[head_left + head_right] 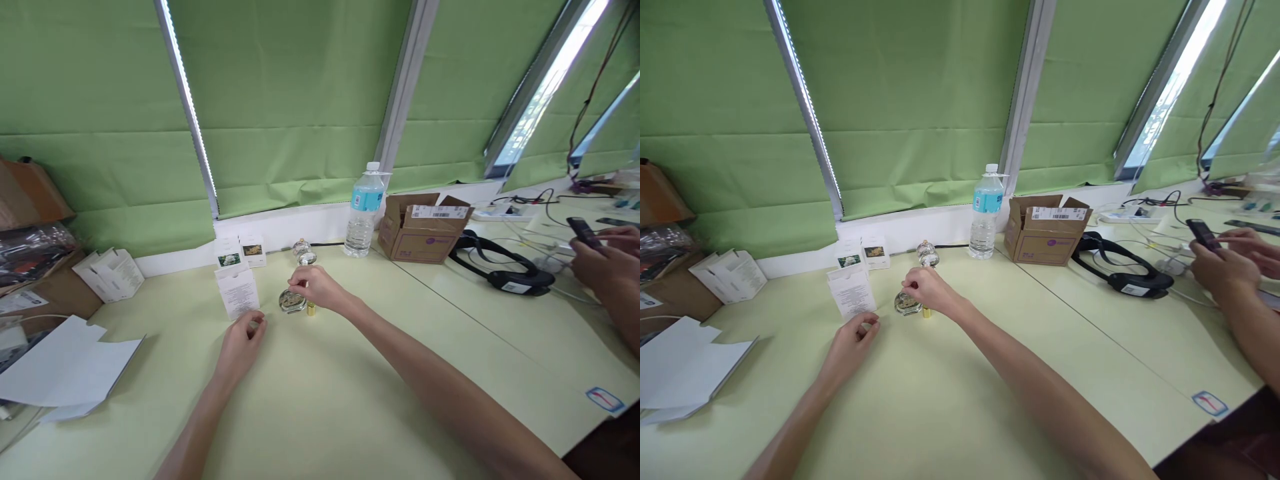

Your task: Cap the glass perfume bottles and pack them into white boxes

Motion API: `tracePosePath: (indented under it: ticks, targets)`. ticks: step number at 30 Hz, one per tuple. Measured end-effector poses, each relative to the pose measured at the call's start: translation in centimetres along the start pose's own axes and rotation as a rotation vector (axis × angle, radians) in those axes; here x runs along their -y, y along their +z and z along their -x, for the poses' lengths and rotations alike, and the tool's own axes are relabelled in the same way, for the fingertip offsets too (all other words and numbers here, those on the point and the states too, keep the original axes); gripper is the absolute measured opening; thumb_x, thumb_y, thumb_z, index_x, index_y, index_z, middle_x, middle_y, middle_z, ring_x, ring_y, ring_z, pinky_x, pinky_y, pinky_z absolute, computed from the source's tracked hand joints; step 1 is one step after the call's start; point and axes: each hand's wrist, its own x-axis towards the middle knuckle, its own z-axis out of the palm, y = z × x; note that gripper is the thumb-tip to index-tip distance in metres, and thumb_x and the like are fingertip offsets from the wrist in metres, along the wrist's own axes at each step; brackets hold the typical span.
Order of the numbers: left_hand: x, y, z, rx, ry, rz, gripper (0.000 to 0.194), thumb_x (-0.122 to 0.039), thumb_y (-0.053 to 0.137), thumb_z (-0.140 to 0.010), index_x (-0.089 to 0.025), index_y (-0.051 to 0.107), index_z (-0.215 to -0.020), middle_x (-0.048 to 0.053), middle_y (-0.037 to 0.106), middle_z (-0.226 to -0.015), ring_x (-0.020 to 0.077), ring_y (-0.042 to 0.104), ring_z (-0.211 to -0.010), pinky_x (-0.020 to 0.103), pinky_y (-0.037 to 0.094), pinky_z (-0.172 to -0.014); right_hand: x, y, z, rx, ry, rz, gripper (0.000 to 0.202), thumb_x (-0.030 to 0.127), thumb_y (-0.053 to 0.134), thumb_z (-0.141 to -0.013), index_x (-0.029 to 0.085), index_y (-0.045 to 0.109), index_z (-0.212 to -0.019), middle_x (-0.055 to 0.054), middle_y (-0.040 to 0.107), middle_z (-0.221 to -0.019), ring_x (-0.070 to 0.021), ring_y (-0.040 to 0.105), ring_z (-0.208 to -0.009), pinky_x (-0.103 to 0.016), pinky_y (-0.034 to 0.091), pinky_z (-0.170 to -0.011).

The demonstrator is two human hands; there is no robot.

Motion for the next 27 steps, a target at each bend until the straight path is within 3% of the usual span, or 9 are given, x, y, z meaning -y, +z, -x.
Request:
tracePosePath:
  ticks: [4,11,16,20,23,27]
  targets:
    - [0.1,0.1,0.0,0.004,0.006,0.011,0.025,-0.04,0.045,-0.083,-0.022,0.058,-0.094,0.0,0.064,-0.081,0.0109,0.052,-0.054,0.023,0.037,-0.055,-0.6,0.9,0.7,-0.102,-0.012,-0.149,0.012,0.023,0.062,-0.078,0.016,0.063,-0.069,-0.005,0.065,-0.079,-0.0126,0.057,-0.066,-0.024,0.044,-0.061]
    - [0.1,0.0,-0.1,-0.003,0.014,0.014,0.025,-0.039,0.045,-0.082,-0.022,0.059,-0.094,0.001,0.065,-0.083,0.0113,0.054,-0.056,0.023,0.039,-0.056,-0.7,1.1,1.0,-0.111,-0.012,-0.093,0.012,0.024,0.061,-0.079,0.016,0.062,-0.07,-0.004,0.065,-0.079,-0.0119,0.057,-0.064,-0.024,0.046,-0.061]
    - [0.2,0.1,-0.1,0.003,0.016,0.016,0.026,-0.04,0.046,-0.082,-0.022,0.06,-0.094,0.001,0.066,-0.085,0.0114,0.054,-0.056,0.024,0.039,-0.055,0.0,0.1,1.0,-0.045,-0.023,-0.01,0.016,0.031,0.061,-0.08,0.017,0.065,-0.083,-0.004,0.066,-0.079,-0.0129,0.058,-0.067,-0.025,0.045,-0.064]
    - [0.2,0.1,-0.1,-0.005,0.015,0.03,0.027,-0.04,0.045,-0.082,-0.021,0.06,-0.094,0.002,0.066,-0.085,0.0117,0.054,-0.055,0.024,0.039,-0.056,0.7,-2.0,0.6,-0.023,0.032,0.048,0.027,0.038,0.051,-0.086,0.018,0.065,-0.098,-0.005,0.068,-0.089,-0.0132,0.059,-0.071,-0.025,0.044,-0.066]
    - [0.1,0.1,0.0,-0.009,0.012,0.046,0.027,-0.041,0.045,-0.082,-0.021,0.06,-0.094,0.001,0.066,-0.084,0.012,0.053,-0.055,0.025,0.039,-0.057,0.1,-3.7,0.7,0.127,0.171,0.111,0.031,0.043,0.049,-0.086,0.019,0.067,-0.094,-0.005,0.068,-0.085,-0.0143,0.059,-0.07,-0.024,0.042,-0.061]
    - [-0.2,0.0,0.0,-0.021,-0.001,0.067,0.028,-0.041,0.047,-0.081,-0.021,0.061,-0.093,0.001,0.064,-0.075,0.0134,0.053,-0.056,0.025,0.038,-0.055,-1.2,-3.9,1.5,0.432,0.316,0.138,0.041,0.051,0.069,-0.065,0.018,0.068,-0.09,-0.005,0.067,-0.075,-0.0163,0.059,-0.066,-0.023,0.038,-0.05]
